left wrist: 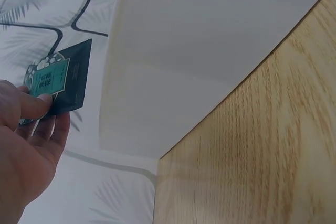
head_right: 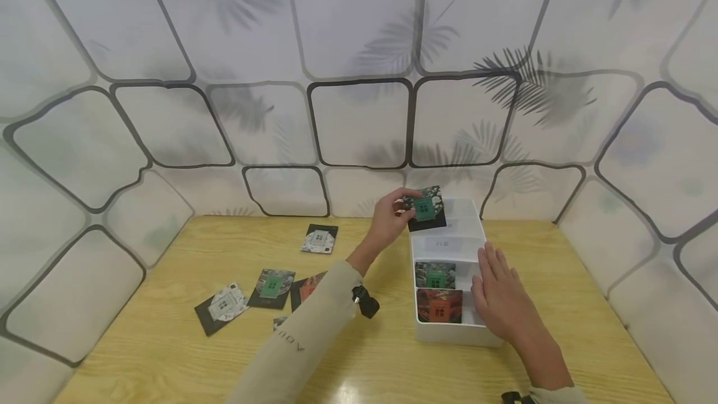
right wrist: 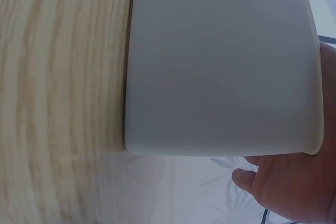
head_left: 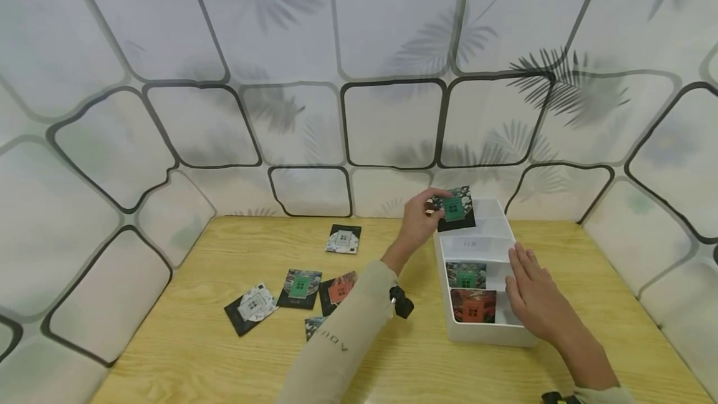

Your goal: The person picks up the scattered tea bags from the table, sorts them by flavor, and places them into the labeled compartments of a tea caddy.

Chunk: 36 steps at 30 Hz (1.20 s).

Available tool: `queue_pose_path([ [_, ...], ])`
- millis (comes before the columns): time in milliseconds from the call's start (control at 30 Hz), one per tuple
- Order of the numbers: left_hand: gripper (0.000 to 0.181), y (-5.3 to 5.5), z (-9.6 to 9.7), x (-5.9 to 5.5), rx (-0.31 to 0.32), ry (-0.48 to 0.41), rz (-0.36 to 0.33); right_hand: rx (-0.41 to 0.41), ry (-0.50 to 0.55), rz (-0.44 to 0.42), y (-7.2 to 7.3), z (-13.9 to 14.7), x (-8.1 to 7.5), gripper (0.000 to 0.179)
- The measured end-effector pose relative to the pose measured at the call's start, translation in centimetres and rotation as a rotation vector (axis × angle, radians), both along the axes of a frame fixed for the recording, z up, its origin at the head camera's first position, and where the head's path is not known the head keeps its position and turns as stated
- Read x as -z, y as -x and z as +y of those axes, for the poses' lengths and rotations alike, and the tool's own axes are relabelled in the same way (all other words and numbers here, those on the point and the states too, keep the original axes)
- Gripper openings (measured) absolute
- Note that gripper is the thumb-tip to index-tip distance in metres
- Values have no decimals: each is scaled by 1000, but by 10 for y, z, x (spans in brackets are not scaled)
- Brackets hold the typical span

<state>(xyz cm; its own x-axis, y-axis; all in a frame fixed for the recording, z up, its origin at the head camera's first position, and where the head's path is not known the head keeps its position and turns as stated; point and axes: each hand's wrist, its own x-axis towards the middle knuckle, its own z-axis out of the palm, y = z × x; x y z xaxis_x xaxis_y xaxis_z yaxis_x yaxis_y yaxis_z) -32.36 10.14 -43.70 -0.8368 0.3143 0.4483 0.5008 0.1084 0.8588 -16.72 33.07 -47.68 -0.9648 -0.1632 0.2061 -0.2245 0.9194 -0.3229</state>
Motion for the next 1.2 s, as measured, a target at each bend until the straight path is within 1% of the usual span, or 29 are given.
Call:
queue_pose_path([
  [167, 38, 3, 7, 3, -22, 43, 28, -1, 3, 16, 0, 1, 1, 60],
  [400, 39, 9, 13, 11, -42, 100, 61, -6, 9, 55, 0, -1, 1, 59],
  [567, 38, 9, 13, 13, -48, 128, 84, -3, 12, 33, 1, -1, 0, 59],
  [700, 38, 8, 12, 16, -34, 139, 87, 1, 12, 13, -2, -1, -1, 60],
  [833, 39, 9, 11, 18, -22, 145, 90, 1, 11, 14, -1, -1, -1, 59],
  [967, 38, 8, 12, 20, -18, 154, 69, 6, 13, 10, -1, 0, 0, 59],
  [1033, 36, 8, 12, 21, -5, 156, 70, 11, 11, 9, -1, 0, -1, 60],
  [1200, 33, 9, 10, 24, 9, 129, 120, 14, 6, 14, -2, -2, -1, 59],
])
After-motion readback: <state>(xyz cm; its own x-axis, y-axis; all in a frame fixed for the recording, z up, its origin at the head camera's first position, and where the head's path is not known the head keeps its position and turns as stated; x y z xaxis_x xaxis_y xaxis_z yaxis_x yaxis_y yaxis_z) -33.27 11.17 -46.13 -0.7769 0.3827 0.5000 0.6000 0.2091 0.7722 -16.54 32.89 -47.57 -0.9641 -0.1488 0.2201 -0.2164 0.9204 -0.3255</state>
